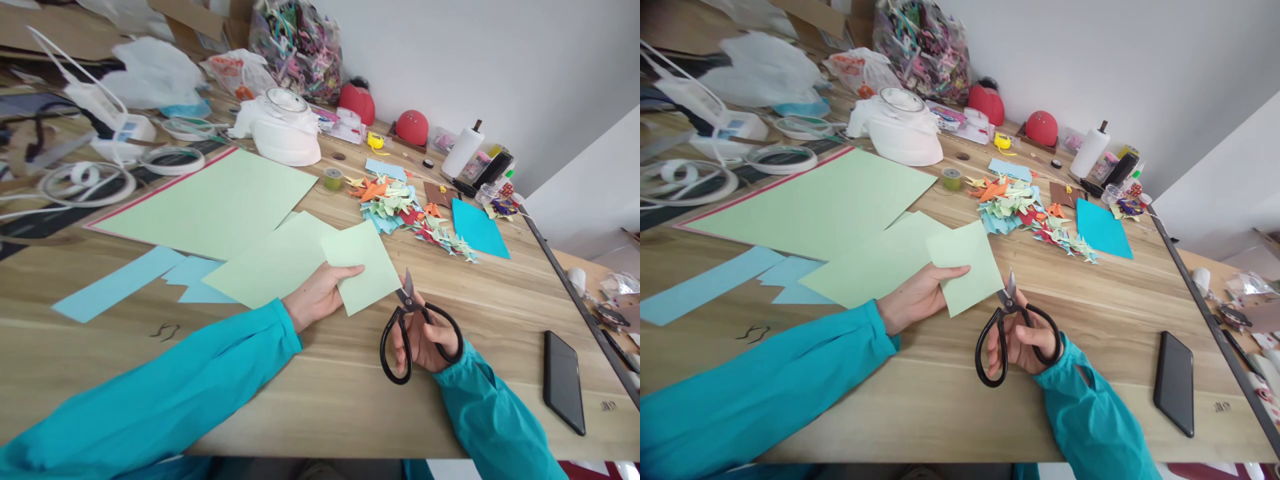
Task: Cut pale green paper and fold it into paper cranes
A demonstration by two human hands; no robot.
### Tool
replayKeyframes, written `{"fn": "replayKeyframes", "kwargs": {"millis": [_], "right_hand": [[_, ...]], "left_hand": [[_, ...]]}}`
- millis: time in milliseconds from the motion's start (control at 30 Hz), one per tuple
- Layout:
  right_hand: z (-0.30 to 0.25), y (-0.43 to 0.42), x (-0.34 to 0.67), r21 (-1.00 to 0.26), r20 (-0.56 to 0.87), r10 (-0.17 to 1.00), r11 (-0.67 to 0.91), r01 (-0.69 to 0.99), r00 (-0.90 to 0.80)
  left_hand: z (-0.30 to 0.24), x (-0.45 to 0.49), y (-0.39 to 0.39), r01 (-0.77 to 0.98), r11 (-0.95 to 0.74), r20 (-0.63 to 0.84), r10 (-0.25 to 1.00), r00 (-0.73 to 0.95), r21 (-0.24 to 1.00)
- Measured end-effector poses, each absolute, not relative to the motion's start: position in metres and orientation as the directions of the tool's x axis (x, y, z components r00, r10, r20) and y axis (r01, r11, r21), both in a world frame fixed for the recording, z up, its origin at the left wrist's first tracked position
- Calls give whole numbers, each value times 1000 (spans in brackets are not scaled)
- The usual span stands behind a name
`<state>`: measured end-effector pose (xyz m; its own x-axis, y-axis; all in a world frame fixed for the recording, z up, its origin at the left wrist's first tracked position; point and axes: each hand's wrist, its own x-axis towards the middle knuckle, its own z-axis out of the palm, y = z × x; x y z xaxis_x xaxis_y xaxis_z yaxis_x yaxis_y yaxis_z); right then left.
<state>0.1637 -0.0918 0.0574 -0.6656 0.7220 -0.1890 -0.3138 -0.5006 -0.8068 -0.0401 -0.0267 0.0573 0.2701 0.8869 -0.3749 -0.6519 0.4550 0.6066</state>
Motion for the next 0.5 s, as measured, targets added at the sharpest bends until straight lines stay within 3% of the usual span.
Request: {"fn": "replayKeyframes", "kwargs": {"millis": [267, 500], "right_hand": [[53, -95, 159, -827, -129, 792, -418, -376, -597], [52, -96, 160, -821, -94, 837, -371, -433, -539]], "left_hand": [[61, -41, -32, -745, 507, -379, 852, 360, 434], [57, -31, -42, -742, 555, -376, 823, 426, 375]]}}
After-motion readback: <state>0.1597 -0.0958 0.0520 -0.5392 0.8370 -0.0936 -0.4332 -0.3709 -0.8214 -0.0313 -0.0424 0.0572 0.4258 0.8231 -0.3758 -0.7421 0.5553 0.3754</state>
